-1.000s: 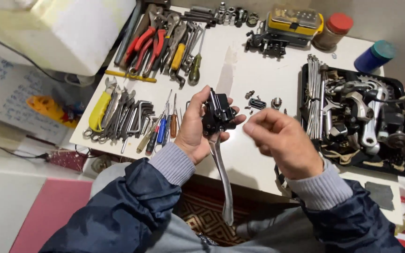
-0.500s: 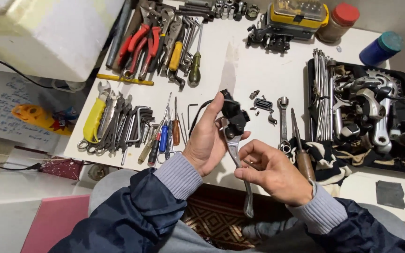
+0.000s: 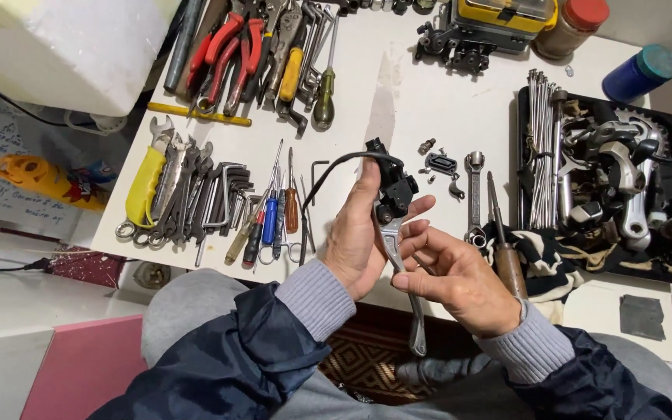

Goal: The person disassembles a bicycle brake lever assembly while sitting on the floor. They use a screwdriver to remove a screw and a small black cover, then use an Allen key to remove another screw and a small metal component.

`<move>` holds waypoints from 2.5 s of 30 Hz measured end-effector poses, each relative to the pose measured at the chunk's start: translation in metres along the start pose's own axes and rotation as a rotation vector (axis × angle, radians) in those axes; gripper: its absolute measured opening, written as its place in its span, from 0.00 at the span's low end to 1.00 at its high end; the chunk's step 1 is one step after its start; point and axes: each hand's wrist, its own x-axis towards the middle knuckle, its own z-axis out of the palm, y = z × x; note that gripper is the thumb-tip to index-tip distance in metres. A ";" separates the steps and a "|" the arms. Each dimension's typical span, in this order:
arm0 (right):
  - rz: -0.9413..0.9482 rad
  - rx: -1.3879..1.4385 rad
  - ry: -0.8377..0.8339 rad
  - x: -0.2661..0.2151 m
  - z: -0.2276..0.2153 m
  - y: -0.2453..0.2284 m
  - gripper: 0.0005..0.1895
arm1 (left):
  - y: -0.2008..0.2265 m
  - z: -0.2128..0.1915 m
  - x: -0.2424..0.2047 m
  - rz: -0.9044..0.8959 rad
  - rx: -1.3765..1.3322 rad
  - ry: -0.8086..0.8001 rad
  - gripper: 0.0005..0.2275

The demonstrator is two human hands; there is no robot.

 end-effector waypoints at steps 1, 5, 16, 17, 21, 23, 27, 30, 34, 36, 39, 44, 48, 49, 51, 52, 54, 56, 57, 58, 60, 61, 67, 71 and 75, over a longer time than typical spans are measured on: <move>0.000 0.000 0.000 0.000 0.000 0.001 0.14 | 0.000 0.000 -0.001 0.000 0.000 0.000 0.26; 0.024 0.013 -0.002 -0.002 -0.003 0.007 0.14 | -0.004 -0.007 0.004 -0.025 -0.019 0.000 0.22; 0.036 -0.021 0.065 -0.005 0.007 -0.031 0.10 | 0.009 -0.014 0.014 -0.025 0.063 0.093 0.20; 0.068 -0.172 0.113 -0.001 0.005 -0.033 0.12 | 0.011 -0.015 0.015 -0.003 0.072 0.113 0.19; 0.180 -0.560 0.236 0.013 -0.020 -0.014 0.12 | 0.018 -0.019 0.018 0.039 0.072 0.152 0.17; 0.122 -0.704 0.248 0.028 -0.041 0.007 0.09 | 0.019 -0.018 0.018 0.037 0.082 0.141 0.17; 0.090 -0.716 0.307 0.036 -0.048 0.001 0.11 | 0.024 -0.019 0.017 0.057 0.086 0.124 0.17; 0.111 -0.655 0.366 0.038 -0.045 -0.011 0.09 | 0.033 -0.015 0.012 0.078 0.083 0.108 0.17; 0.043 -0.487 0.426 0.040 -0.044 -0.005 0.09 | 0.047 -0.014 0.011 0.106 0.079 0.101 0.17; 0.046 -0.209 0.464 0.044 -0.045 0.005 0.10 | 0.051 -0.022 0.019 0.139 0.069 0.085 0.16; 0.028 -0.072 0.500 0.044 -0.034 0.000 0.10 | 0.059 -0.019 0.013 0.153 0.071 0.097 0.16; -0.009 -0.075 0.517 0.056 -0.009 0.022 0.14 | 0.058 -0.015 0.005 0.151 0.059 0.101 0.15; 0.039 -0.437 0.520 0.060 0.007 0.051 0.12 | 0.054 -0.018 0.004 0.123 0.060 0.083 0.17; 0.037 -0.434 0.515 0.057 0.010 0.056 0.12 | 0.053 -0.016 0.003 0.128 0.062 0.086 0.17; -0.075 -0.694 0.563 0.049 0.016 0.065 0.09 | 0.051 -0.013 0.002 0.103 0.070 0.082 0.18; -0.074 -0.692 0.563 0.048 0.015 0.068 0.09 | 0.050 -0.013 0.003 0.103 0.072 0.082 0.18; -0.108 -0.778 0.532 0.045 0.013 0.071 0.10 | 0.046 -0.013 0.006 0.090 0.071 0.085 0.19; -0.112 -0.857 0.506 0.044 0.011 0.071 0.08 | 0.046 -0.010 0.004 0.086 0.081 0.084 0.19; -0.116 -0.936 0.475 0.044 0.010 0.071 0.07 | 0.046 -0.009 0.003 0.083 0.089 0.084 0.19; -0.117 -0.936 0.476 0.043 0.010 0.070 0.07 | 0.045 -0.008 0.004 0.084 0.089 0.083 0.19; -0.161 -1.066 0.432 0.042 0.010 0.068 0.07 | 0.044 -0.007 0.005 0.062 0.095 0.085 0.19; -0.163 -1.066 0.431 0.043 0.009 0.071 0.07 | 0.044 -0.006 0.004 0.063 0.096 0.085 0.19; -0.039 -1.143 0.356 0.044 0.004 0.074 0.09 | 0.042 -0.005 0.005 0.055 0.099 0.082 0.19; -0.025 -1.180 0.356 0.034 -0.004 0.059 0.11 | 0.040 -0.004 0.009 0.027 0.093 0.106 0.17; -0.174 -1.438 0.452 0.006 -0.032 0.034 0.12 | 0.039 -0.005 0.011 0.040 0.109 0.141 0.15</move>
